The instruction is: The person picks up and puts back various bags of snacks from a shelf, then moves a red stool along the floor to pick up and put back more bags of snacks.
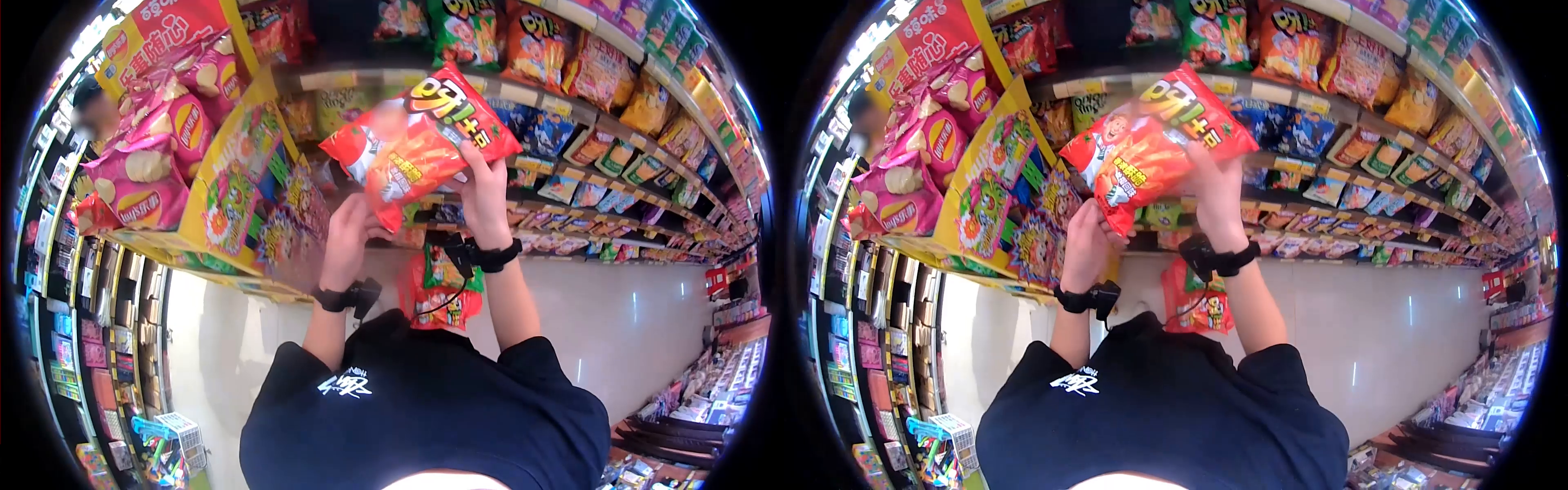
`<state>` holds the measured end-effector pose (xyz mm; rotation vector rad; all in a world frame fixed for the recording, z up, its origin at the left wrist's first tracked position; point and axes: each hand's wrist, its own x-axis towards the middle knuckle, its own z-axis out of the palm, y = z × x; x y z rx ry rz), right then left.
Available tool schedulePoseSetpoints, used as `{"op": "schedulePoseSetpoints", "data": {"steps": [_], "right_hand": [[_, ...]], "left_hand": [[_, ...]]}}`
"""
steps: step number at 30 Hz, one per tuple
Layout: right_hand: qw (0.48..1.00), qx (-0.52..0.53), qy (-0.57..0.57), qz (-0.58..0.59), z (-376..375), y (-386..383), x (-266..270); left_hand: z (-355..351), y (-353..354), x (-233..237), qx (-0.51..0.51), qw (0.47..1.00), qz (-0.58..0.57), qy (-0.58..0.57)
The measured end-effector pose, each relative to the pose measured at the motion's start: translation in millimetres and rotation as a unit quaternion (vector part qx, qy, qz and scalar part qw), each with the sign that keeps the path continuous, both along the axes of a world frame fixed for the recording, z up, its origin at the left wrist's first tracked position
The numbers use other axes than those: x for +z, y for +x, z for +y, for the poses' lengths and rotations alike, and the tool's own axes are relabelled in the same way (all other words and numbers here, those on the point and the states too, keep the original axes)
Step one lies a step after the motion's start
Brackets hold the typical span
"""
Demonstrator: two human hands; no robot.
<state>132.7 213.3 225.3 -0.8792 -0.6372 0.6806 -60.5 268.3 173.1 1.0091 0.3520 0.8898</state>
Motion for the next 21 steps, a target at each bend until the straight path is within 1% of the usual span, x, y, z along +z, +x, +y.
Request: {"op": "schedulePoseSetpoints", "data": {"steps": [2,4,5,6,7,8,9,11,14,16,18,19,20,21], "right_hand": [[0.999,-0.018,0.038,0.027,-30.7,0.6,-19.7],[0.996,-0.058,0.061,0.023,-57.4,1.1,-40.8],[0.996,-0.053,0.065,0.026,-70.4,1.9,-48.9],[0.995,-0.053,0.078,0.04,-81.8,3.2,-59.2],[0.996,-0.043,0.049,0.062,-97.7,3.6,-65.9],[0.996,-0.035,0.026,0.078,-109.7,5.6,-68.1],[0.995,-0.044,0.034,0.082,-118.1,5.3,-66.8],[0.993,-0.065,0.054,0.08,-132.2,9.2,-62.2],[0.991,-0.053,0.058,0.112,-153.2,23.4,-68.9],[0.992,-0.06,0.056,0.095,-158.2,31.3,-79.5],[0.993,-0.064,0.073,0.067,-163.9,36.5,-81.0],[0.993,-0.025,0.063,0.093,-171.7,38.1,-78.3],[0.989,-0.007,0.08,0.12,-177.6,37.8,-74.6],[0.988,-0.01,0.087,0.124,-179.3,39.0,-74.3]], "left_hand": [[-19.8,0.0,-9.6,-0.01,0.999,0.035,0.017],[-33.7,-2.1,-27.1,-0.019,0.997,0.066,0.039],[-38.9,-3.7,-39.8,-0.01,0.993,0.092,0.073],[-47.7,-7.8,-41.8,-0.024,0.994,0.094,0.055],[-57.1,-9.1,-41.8,-0.038,0.994,0.093,0.038],[-63.5,-7.3,-40.0,-0.053,0.995,0.086,0.024],[-70.0,-6.3,-38.9,-0.031,0.994,0.104,0.026],[-74.7,1.7,-44.3,-0.024,0.997,0.064,0.03],[-86.1,6.1,-40.3,-0.03,0.998,0.034,0.032],[-85.9,8.2,-43.7,-0.015,0.995,0.055,0.081],[-88.7,10.2,-41.7,-0.029,0.994,0.06,0.09],[-91.4,9.4,-41.1,-0.035,0.993,0.065,0.092],[-93.0,9.3,-42.4,-0.033,0.995,0.051,0.084],[-94.2,9.6,-43.6,-0.031,0.996,0.036,0.076]]}}
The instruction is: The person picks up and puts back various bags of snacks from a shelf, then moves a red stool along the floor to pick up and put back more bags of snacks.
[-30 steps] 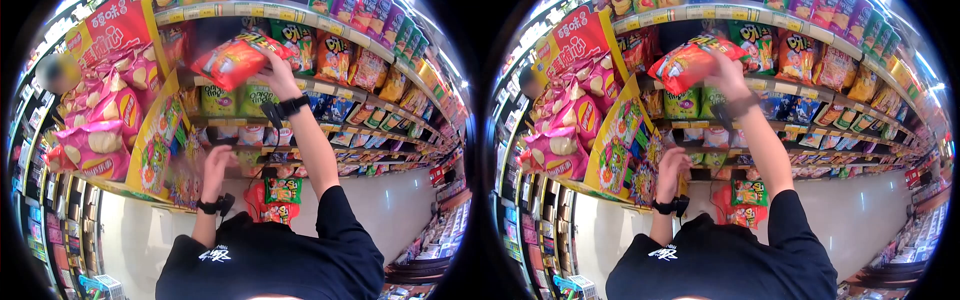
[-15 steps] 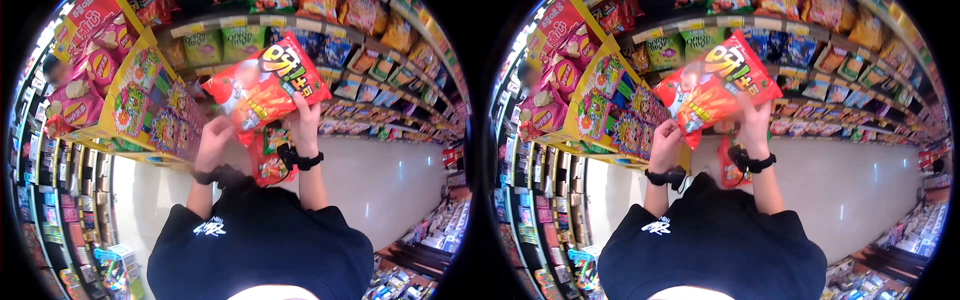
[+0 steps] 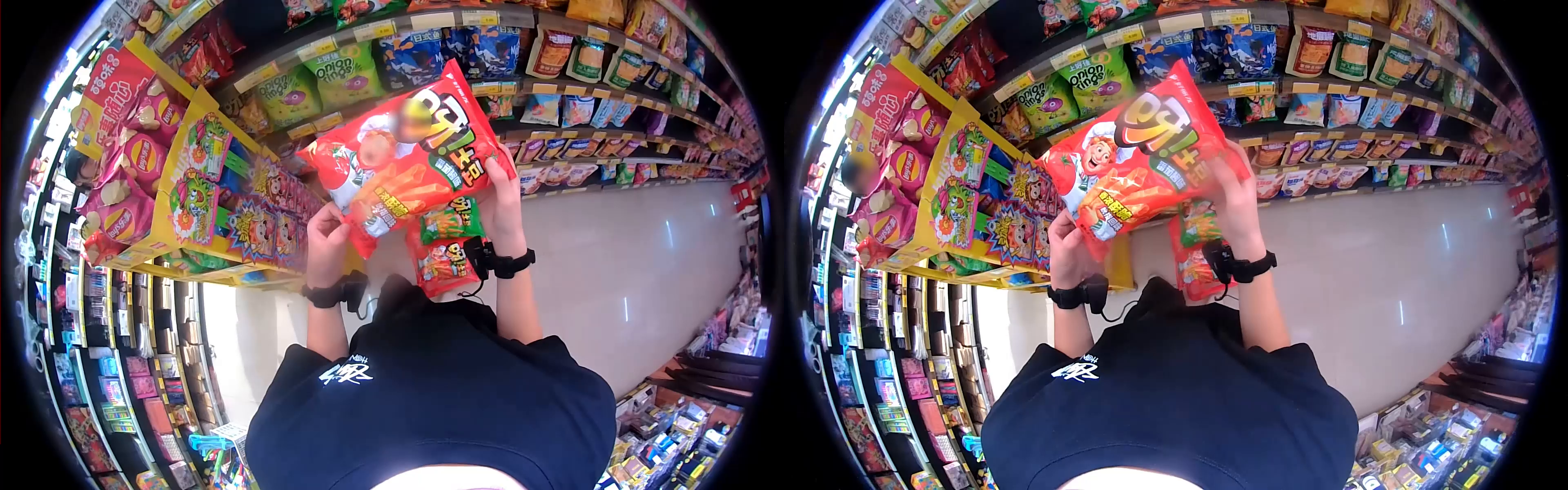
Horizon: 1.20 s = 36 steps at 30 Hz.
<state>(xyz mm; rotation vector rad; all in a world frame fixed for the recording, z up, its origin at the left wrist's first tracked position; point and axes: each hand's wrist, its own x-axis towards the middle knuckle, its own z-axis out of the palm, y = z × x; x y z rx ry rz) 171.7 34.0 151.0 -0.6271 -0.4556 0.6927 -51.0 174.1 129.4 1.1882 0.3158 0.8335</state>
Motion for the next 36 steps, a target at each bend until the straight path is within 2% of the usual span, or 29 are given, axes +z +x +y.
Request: {"op": "schedulePoseSetpoints", "data": {"steps": [7,14,20,23,29,33,36], "right_hand": [[0.992,-0.059,-0.045,-0.103,-11.7,16.4,-17.1],[0.988,-0.055,-0.015,-0.145,-18.6,22.8,-21.1],[0.989,-0.011,0.03,-0.141,-10.2,18.9,-16.6],[0.993,-0.021,0.021,-0.115,-6.9,14.5,-14.5],[0.991,-0.02,-0.035,-0.13,-11.5,19.3,-11.8],[0.968,-0.063,-0.092,-0.224,-16.7,20.9,-8.3],[0.955,-0.064,-0.136,-0.256,-22.7,19.5,0.8]], "left_hand": [[-5.8,3.2,9.9,0.024,0.999,0.019,-0.009],[-2.0,7.1,6.3,-0.035,0.997,-0.052,-0.049],[4.1,-0.6,-9.7,-0.056,0.992,-0.086,-0.074],[6.2,-0.8,-6.7,-0.055,0.991,-0.093,-0.076],[4.2,2.4,-0.2,-0.106,0.985,-0.115,-0.075],[6.7,2.4,-1.9,-0.112,0.982,-0.113,-0.104],[9.3,4.4,3.3,-0.111,0.983,-0.116,-0.085]]}}
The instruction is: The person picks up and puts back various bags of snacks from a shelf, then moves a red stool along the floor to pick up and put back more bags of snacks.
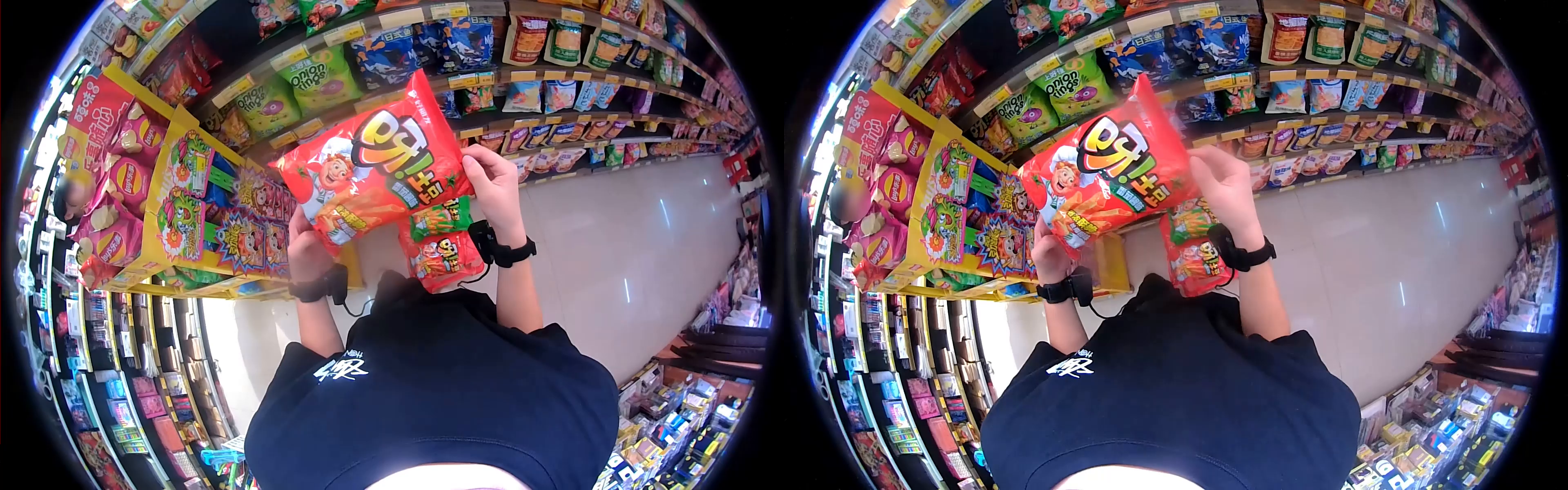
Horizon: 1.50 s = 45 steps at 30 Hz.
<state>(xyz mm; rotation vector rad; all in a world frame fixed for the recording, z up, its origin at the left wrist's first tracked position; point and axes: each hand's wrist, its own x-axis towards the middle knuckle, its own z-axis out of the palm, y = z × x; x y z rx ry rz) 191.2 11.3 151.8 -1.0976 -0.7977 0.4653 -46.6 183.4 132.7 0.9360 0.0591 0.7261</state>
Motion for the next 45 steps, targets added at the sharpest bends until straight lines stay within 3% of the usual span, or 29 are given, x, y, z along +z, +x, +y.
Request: {"op": "schedulePoseSetpoints", "data": {"steps": [3,5,8,11,12,19,26,33,39,45], "right_hand": [[0.998,-0.035,0.018,-0.052,5.5,1.7,-4.8],[0.998,-0.049,0.015,-0.048,8.0,0.2,-4.4],[0.998,-0.059,0.01,-0.017,12.0,1.3,-4.9],[0.999,-0.041,-0.001,0.034,10.6,3.6,-4.1],[0.998,-0.03,-0.005,0.052,10.1,4.7,-3.7],[0.998,-0.034,-0.022,0.039,23.4,5.3,-20.0],[0.998,0.01,-0.066,0.012,30.7,-1.6,-31.6],[0.993,0.065,-0.089,0.03,31.4,-13.4,-37.8],[0.989,0.066,-0.092,0.096,23.2,-29.2,-54.4],[0.994,0.026,-0.088,0.063,16.6,-51.2,-40.7]], "left_hand": [[4.9,-1.1,-0.3,0.001,1.0,-0.006,-0.005],[7.4,-2.3,-5.0,0.003,1.0,-0.014,-0.023],[-1.4,2.1,6.7,0.082,0.996,0.036,0.01],[24.0,-17.1,-18.9,0.026,0.997,0.028,0.062],[15.1,-14.4,-4.9,0.058,0.995,0.054,0.055],[22.9,-19.2,-4.9,0.127,0.979,0.099,0.127],[16.8,-32.4,-4.7,0.063,0.994,0.071,0.05],[17.1,-58.9,-22.7,0.103,0.986,0.111,0.065],[-3.9,-80.0,-38.6,0.129,0.981,0.137,0.044],[13.1,-93.3,-48.6,0.089,0.989,0.105,0.046]]}}
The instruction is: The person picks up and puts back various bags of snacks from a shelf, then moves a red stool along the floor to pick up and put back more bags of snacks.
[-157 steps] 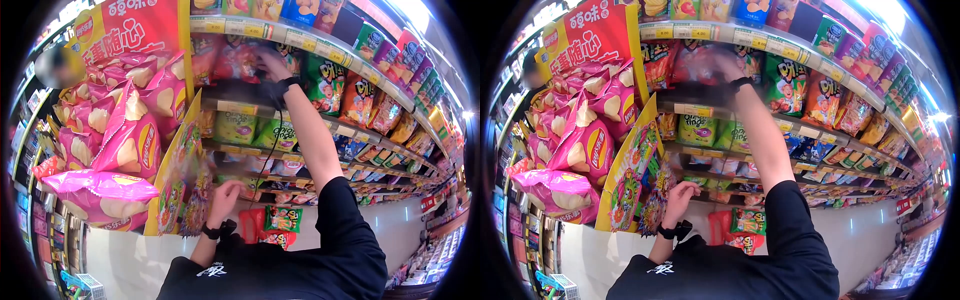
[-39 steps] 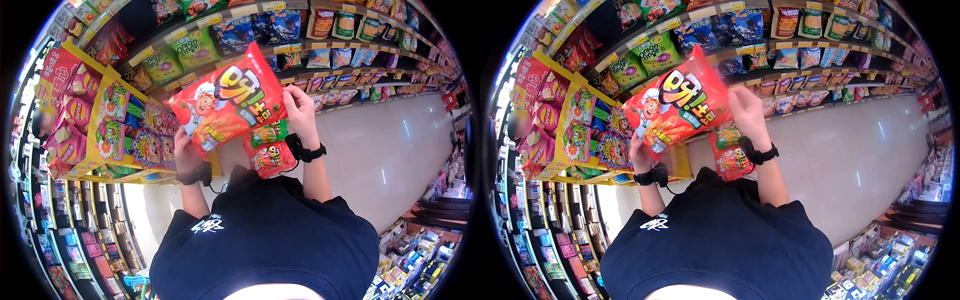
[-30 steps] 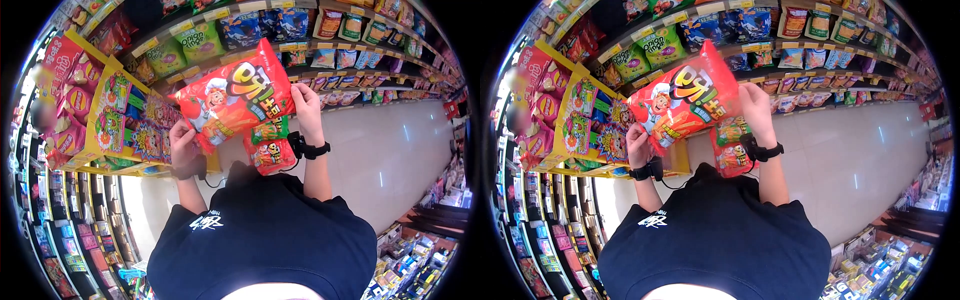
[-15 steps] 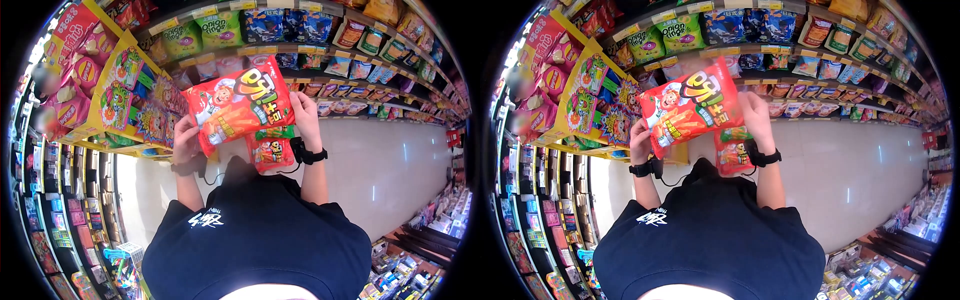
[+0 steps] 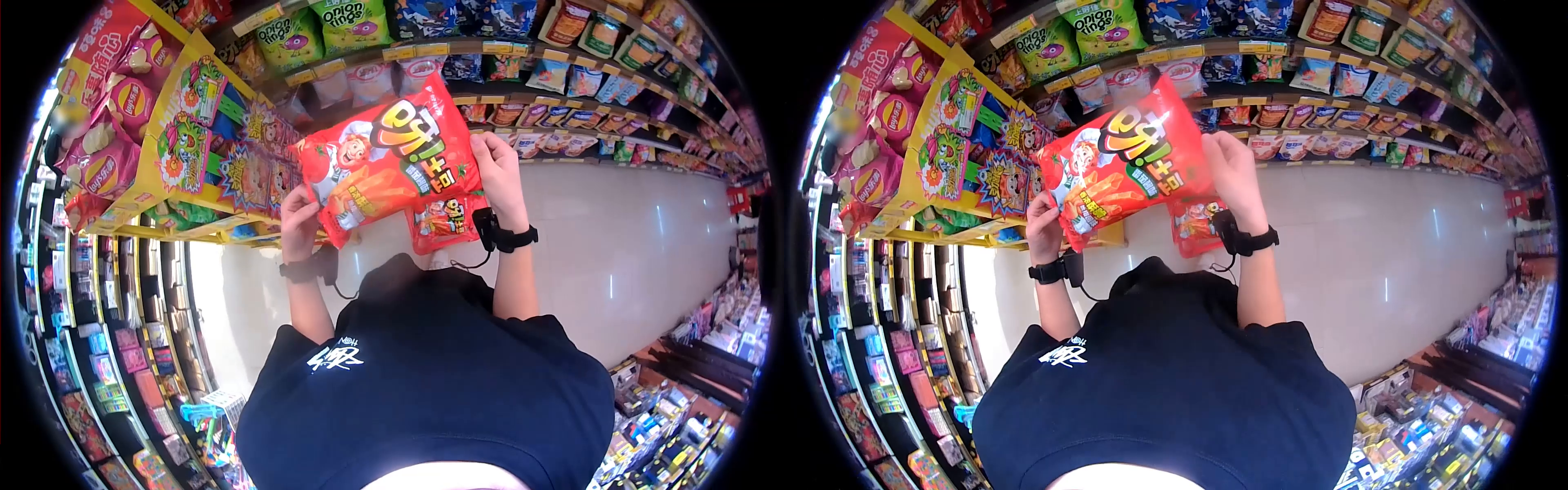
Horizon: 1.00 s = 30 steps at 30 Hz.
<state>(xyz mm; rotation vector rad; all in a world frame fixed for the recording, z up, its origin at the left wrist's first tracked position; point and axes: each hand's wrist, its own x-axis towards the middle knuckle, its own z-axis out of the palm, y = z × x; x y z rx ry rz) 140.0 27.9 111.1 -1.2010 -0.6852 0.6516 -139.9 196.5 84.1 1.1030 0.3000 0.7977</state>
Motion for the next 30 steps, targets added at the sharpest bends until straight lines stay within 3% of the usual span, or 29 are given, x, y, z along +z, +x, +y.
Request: {"op": "schedulePoseSetpoints", "data": {"steps": [7,14,18,19,26,30], "right_hand": [[0.996,-0.057,-0.047,-0.057,-7.2,-37.7,3.5],[0.974,-0.072,-0.196,-0.092,-54.1,-88.7,-41.1],[0.967,-0.082,-0.238,-0.046,-78.5,-111.3,-61.2],[0.955,-0.076,-0.273,-0.092,-85.6,-113.6,-68.8],[0.934,-0.118,-0.33,-0.061,-139.1,-134.2,-118.8],[0.917,-0.107,-0.376,-0.08,-156.5,-128.4,-143.8]], "left_hand": [[1.8,-37.2,6.1,0.01,1.0,0.026,0.015],[-32.9,-89.1,-46.9,-0.036,0.996,0.057,-0.06],[-48.6,-101.5,-66.3,-0.08,0.983,0.147,-0.074],[-52.5,-101.8,-66.6,-0.094,0.979,0.169,-0.061],[-66.8,-100.5,-118.0,-0.22,0.934,0.269,-0.083],[-70.6,-95.4,-146.6,-0.226,0.927,0.287,-0.08]]}}
